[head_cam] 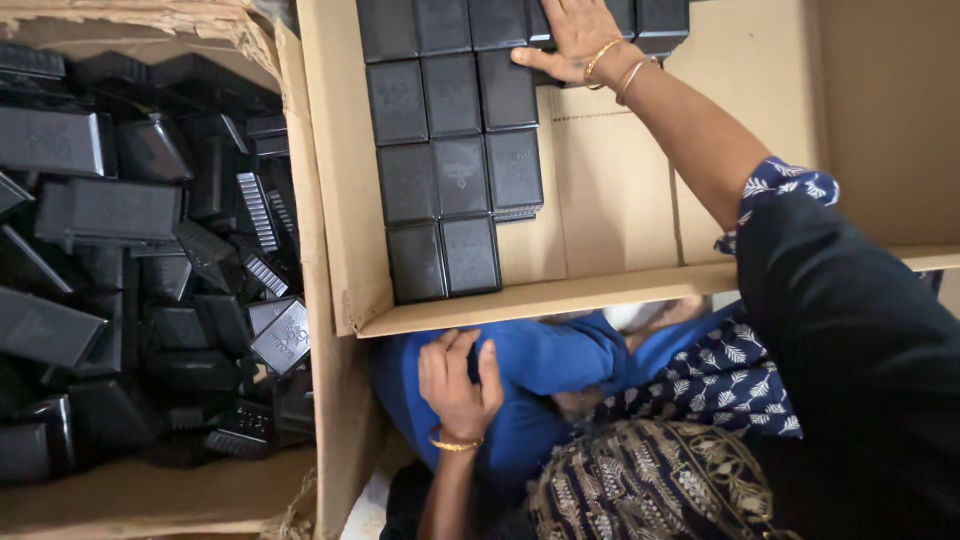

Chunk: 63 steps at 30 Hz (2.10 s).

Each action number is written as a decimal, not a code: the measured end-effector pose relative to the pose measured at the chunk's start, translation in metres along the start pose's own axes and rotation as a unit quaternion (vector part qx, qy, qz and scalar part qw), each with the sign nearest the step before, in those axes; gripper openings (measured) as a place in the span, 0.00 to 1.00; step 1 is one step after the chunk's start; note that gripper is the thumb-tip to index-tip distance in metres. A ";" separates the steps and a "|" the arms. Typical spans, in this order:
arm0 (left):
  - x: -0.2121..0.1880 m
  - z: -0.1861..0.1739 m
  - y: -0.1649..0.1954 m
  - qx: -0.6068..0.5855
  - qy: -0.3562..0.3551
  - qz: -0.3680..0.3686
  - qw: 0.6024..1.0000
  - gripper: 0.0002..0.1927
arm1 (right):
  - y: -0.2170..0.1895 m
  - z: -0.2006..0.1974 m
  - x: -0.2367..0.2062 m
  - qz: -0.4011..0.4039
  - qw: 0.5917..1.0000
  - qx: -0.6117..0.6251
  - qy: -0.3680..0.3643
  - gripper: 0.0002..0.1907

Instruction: The person sits on the floor and transfers small black compact disc cases from a large open cardboard box into a smaller empty cardboard box. They pick up the cases by hand, often in small stacks, and arrange them neatly in rows inside the smaller box.

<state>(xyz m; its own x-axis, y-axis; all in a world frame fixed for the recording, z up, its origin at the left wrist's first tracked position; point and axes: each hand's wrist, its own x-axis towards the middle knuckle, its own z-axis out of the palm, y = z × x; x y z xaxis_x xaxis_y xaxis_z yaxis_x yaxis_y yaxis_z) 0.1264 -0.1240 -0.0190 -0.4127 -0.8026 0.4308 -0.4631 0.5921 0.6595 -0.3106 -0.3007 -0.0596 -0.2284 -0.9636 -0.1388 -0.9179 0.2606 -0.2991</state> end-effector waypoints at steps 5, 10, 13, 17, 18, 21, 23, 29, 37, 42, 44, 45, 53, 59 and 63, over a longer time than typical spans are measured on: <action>-0.011 -0.007 0.002 -0.017 0.023 -0.007 1.000 0.10 | -0.012 -0.014 -0.014 -0.059 0.989 -0.129 0.033 0.58; -0.018 -0.016 0.008 -0.071 0.051 -0.004 0.996 0.09 | -0.021 -0.034 -0.072 -0.165 0.985 -0.044 -0.008 0.59; -0.012 -0.025 0.021 -0.122 0.068 -0.005 0.990 0.07 | -0.034 -0.058 -0.156 -0.211 0.968 -0.036 -0.132 0.51; 0.017 -0.046 0.060 -0.178 0.091 0.076 0.977 0.08 | -0.061 -0.083 -0.280 -0.275 0.944 0.043 -0.179 0.49; 0.028 -0.051 0.072 -0.189 0.101 0.106 0.971 0.08 | -0.072 -0.080 -0.296 -0.286 0.941 0.045 -0.174 0.49; 0.062 -0.068 0.111 -0.227 0.120 0.157 0.953 0.09 | -0.090 -0.073 -0.319 -0.280 0.943 0.059 -0.168 0.50; 0.077 -0.082 0.135 -0.237 0.129 0.166 0.948 0.10 | -0.091 -0.072 -0.321 -0.219 0.956 0.078 -0.177 0.53; 0.071 -0.139 0.173 -0.139 0.174 0.252 0.942 0.13 | -0.077 -0.083 -0.323 -0.200 0.964 0.085 -0.155 0.51; -0.017 -0.203 0.167 0.065 0.199 0.098 0.973 0.13 | -0.067 -0.082 -0.315 -0.233 0.959 0.084 -0.136 0.50; -0.049 -0.182 0.130 0.178 0.028 0.025 0.983 0.11 | -0.065 -0.080 -0.316 -0.254 0.957 0.066 -0.124 0.50; -0.057 -0.173 0.102 0.255 0.028 0.050 0.965 0.11 | -0.067 -0.081 -0.320 -0.249 0.959 0.070 -0.120 0.50; -0.063 -0.168 0.086 0.292 0.028 0.062 0.954 0.12 | -0.068 -0.082 -0.322 -0.227 0.963 0.067 -0.129 0.50; -0.180 -0.154 -0.047 0.361 -0.050 0.076 0.928 0.27 | -0.069 -0.083 -0.324 -0.223 0.965 0.063 -0.126 0.50; -0.247 -0.187 -0.103 -0.681 0.160 -0.232 0.676 0.31 | -0.067 -0.080 -0.318 -0.218 0.964 0.060 -0.138 0.49; -0.241 -0.211 -0.094 -0.933 0.238 -0.231 0.139 0.31 | -0.070 -0.082 -0.319 -0.194 0.969 0.054 -0.142 0.49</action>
<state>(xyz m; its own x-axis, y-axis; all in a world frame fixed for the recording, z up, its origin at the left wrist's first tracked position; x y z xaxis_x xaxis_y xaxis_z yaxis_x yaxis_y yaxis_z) 0.4348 -0.0019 -0.0544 -0.3726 -0.9005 -0.2240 0.8395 -0.2242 -0.4950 -0.2001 -0.0162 0.0829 0.2394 -0.9392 -0.2463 -0.8743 -0.0982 -0.4754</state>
